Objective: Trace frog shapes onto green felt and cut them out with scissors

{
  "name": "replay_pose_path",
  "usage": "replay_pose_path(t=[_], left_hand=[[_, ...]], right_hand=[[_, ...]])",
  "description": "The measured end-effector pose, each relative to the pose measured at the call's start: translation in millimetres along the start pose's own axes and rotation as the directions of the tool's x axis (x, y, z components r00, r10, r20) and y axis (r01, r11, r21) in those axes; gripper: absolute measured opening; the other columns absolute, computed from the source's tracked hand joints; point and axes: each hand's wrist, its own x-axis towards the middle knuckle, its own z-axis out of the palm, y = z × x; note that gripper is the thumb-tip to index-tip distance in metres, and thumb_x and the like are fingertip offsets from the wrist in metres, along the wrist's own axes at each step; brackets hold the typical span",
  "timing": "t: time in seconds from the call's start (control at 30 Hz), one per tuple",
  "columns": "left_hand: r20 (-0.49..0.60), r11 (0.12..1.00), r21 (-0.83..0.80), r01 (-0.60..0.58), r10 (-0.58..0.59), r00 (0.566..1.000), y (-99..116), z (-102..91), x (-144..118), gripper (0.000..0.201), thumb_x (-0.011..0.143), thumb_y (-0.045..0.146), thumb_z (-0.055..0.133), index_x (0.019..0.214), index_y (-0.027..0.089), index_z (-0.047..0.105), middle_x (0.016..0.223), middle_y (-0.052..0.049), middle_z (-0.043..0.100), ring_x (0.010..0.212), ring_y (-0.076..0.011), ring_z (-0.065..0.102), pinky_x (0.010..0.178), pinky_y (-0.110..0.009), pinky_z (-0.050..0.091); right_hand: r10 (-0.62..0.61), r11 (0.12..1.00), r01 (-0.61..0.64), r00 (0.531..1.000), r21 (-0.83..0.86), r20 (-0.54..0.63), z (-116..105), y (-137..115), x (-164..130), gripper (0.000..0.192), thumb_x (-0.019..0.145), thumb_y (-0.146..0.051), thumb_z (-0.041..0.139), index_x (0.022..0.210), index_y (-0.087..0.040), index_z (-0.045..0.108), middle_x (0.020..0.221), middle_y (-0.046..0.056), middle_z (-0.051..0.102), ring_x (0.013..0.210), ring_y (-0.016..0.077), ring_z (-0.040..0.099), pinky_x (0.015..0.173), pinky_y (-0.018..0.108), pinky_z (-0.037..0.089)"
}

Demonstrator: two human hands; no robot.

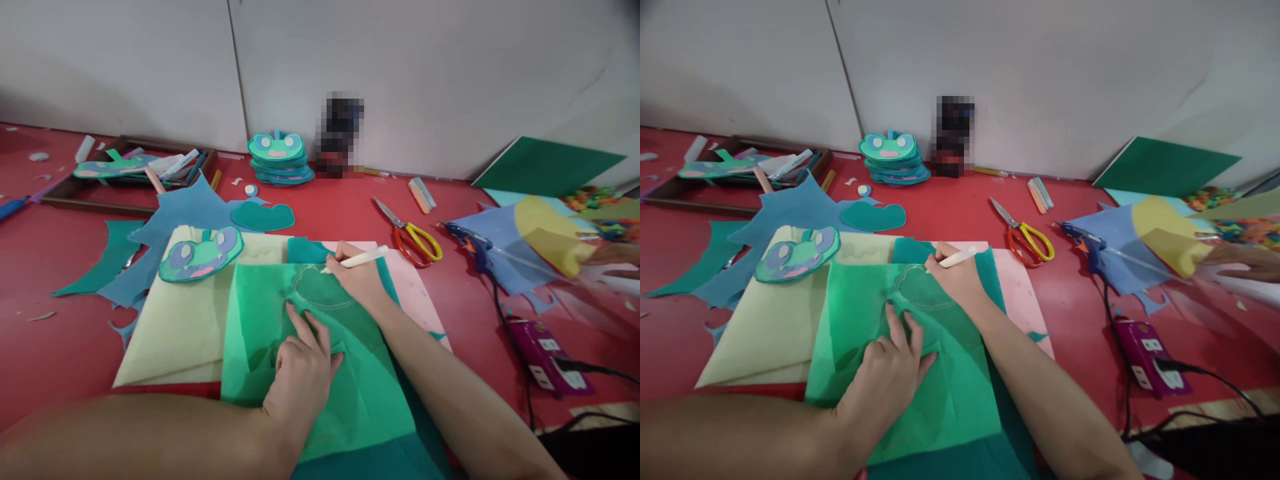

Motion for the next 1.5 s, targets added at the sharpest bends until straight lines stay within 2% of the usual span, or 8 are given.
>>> replay_pose_path(t=[0.2,0.4,0.57,0.7,0.93,1.13,1.37,1.5], left_hand=[[-0.010,1.000,-0.004,0.006,-0.006,1.000,-0.1,0.2,-0.7,0.054,0.090,0.039,0.033,0.118,-0.003,0.053,0.116,-0.042,0.048,0.043,-0.0160,0.056,0.039,-0.026,0.037],[0.033,1.000,-0.017,0.010,-0.009,0.999,-0.8,-1.9,-0.1,0.052,0.091,0.039,0.033,0.121,0.002,0.053,0.118,-0.038,0.049,0.044,-0.0147,0.056,0.039,-0.026,0.037],[0.038,1.000,0.005,0.005,-0.005,0.999,-0.3,-0.2,-0.5,0.053,0.091,0.039,0.030,0.121,0.002,0.052,0.119,-0.037,0.050,0.044,-0.0145,0.056,0.040,-0.025,0.037],[0.022,1.000,0.031,0.002,-0.003,1.000,0.5,0.7,-1.4,0.053,0.091,0.039,0.030,0.121,0.001,0.052,0.117,-0.038,0.050,0.043,-0.0139,0.055,0.039,-0.025,0.037],[0.008,0.999,0.033,0.000,-0.001,1.000,-0.7,-1.8,0.5,0.052,0.091,0.038,0.031,0.117,0.000,0.054,0.115,-0.040,0.050,0.044,-0.0153,0.056,0.039,-0.025,0.038],[-0.007,0.999,0.036,-0.001,0.002,1.000,0.4,0.7,-0.6,0.053,0.091,0.038,0.031,0.118,-0.002,0.053,0.116,-0.041,0.049,0.043,-0.0149,0.056,0.039,-0.025,0.038],[0.057,1.000,-0.002,-0.005,0.005,0.998,-1.9,-2.8,1.4,0.053,0.091,0.039,0.030,0.121,0.001,0.052,0.118,-0.038,0.049,0.044,-0.0146,0.056,0.039,-0.025,0.039],[0.026,0.999,0.037,-0.011,0.010,1.000,-0.9,-0.2,0.6,0.054,0.091,0.038,0.029,0.120,-0.001,0.052,0.116,-0.040,0.049,0.043,-0.0147,0.056,0.038,-0.025,0.038]], right_hand=[[0.026,0.994,-0.034,0.997,0.108,0.076,-0.8,3.6,-0.9,0.027,0.082,-0.030,0.051,0.059,-0.022,0.039,0.043,-0.007,0.042,0.039,0.0091,0.041,0.043,0.022,0.032],[-0.047,0.996,0.044,0.998,-0.071,-0.040,-0.2,5.5,1.2,0.033,0.075,-0.021,0.053,0.051,-0.021,0.030,0.046,-0.007,0.031,0.044,0.0092,0.032,0.045,0.023,0.026],[0.007,1.000,-0.007,1.000,0.014,0.008,-0.4,5.2,1.0,0.031,0.079,-0.030,0.050,0.055,-0.022,0.032,0.046,-0.006,0.033,0.044,0.0098,0.033,0.045,0.023,0.027],[-0.046,0.997,0.044,0.998,-0.057,-0.032,-1.0,4.9,2.0,0.033,0.076,-0.024,0.053,0.053,-0.021,0.030,0.047,-0.006,0.032,0.045,0.0095,0.032,0.046,0.023,0.027],[0.073,0.990,-0.067,0.996,0.128,-0.048,-2.0,-2.3,-1.1,0.037,0.085,-0.043,0.050,0.056,-0.022,0.038,0.040,-0.006,0.039,0.039,0.0095,0.041,0.045,0.022,0.034],[0.031,0.999,-0.030,0.999,0.014,-0.042,1.1,1.8,-1.3,0.036,0.081,-0.032,0.054,0.052,-0.022,0.034,0.038,-0.007,0.037,0.036,0.0091,0.036,0.042,0.023,0.029],[0.006,1.000,-0.006,1.000,-0.001,-0.008,1.1,4.7,-0.9,0.034,0.081,-0.029,0.053,0.052,-0.022,0.035,0.038,-0.008,0.037,0.037,0.0084,0.035,0.043,0.022,0.030],[0.007,0.999,-0.008,1.000,-0.036,-0.022,1.3,3.9,-0.2,0.034,0.080,-0.027,0.052,0.052,-0.022,0.033,0.039,-0.008,0.035,0.038,0.0083,0.033,0.042,0.022,0.028]])
